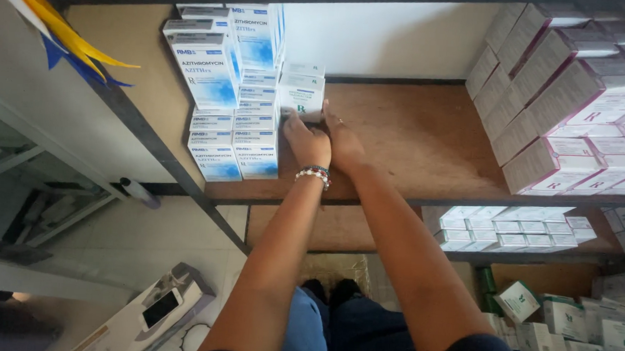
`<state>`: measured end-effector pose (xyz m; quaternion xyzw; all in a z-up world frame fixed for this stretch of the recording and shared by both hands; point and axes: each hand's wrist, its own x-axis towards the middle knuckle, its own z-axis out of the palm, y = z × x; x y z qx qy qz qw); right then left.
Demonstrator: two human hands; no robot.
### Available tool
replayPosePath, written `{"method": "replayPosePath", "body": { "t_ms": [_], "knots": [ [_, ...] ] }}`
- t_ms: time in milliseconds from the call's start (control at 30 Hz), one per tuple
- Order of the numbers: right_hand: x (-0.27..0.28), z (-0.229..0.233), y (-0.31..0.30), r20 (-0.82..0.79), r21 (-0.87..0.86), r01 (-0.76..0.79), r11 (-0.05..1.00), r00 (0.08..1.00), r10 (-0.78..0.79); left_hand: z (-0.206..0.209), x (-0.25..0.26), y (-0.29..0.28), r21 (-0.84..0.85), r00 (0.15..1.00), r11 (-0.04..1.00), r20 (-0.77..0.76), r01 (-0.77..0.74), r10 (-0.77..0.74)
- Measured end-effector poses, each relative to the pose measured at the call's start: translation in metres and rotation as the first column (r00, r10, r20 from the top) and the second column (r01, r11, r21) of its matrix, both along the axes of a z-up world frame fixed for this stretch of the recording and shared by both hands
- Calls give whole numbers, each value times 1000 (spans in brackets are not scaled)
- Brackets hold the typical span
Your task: The person is taking medicine boxes from a container on the floor, checking the contents, and arranging them on shelves.
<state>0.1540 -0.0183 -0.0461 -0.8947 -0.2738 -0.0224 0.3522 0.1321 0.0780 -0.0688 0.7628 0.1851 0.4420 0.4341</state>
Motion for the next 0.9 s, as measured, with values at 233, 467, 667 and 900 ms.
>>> {"method": "replayPosePath", "body": {
  "t_ms": [233, 467, 667, 900],
  "knots": [
    [-1, 2, 0, 59, 57, -91, 994, 994, 88, 15, -11, -1, -69, 998, 997, -57, 35, -39],
    [-28, 38, -1, -127, -68, 87, 994, 987, -96, 19, -15, -2, -67, 993, 997, -104, 47, -54],
    [-20, 8, -8, -62, 245, 59, 968, 997, -45, 8, -14, -2, -4, 992, 997, -92, 81, -81],
    [-33, 7, -18, 48, 179, 48, 983, 997, -57, -1, -17, 2, 28, 992, 993, -66, 112, -110]
  ]
}}
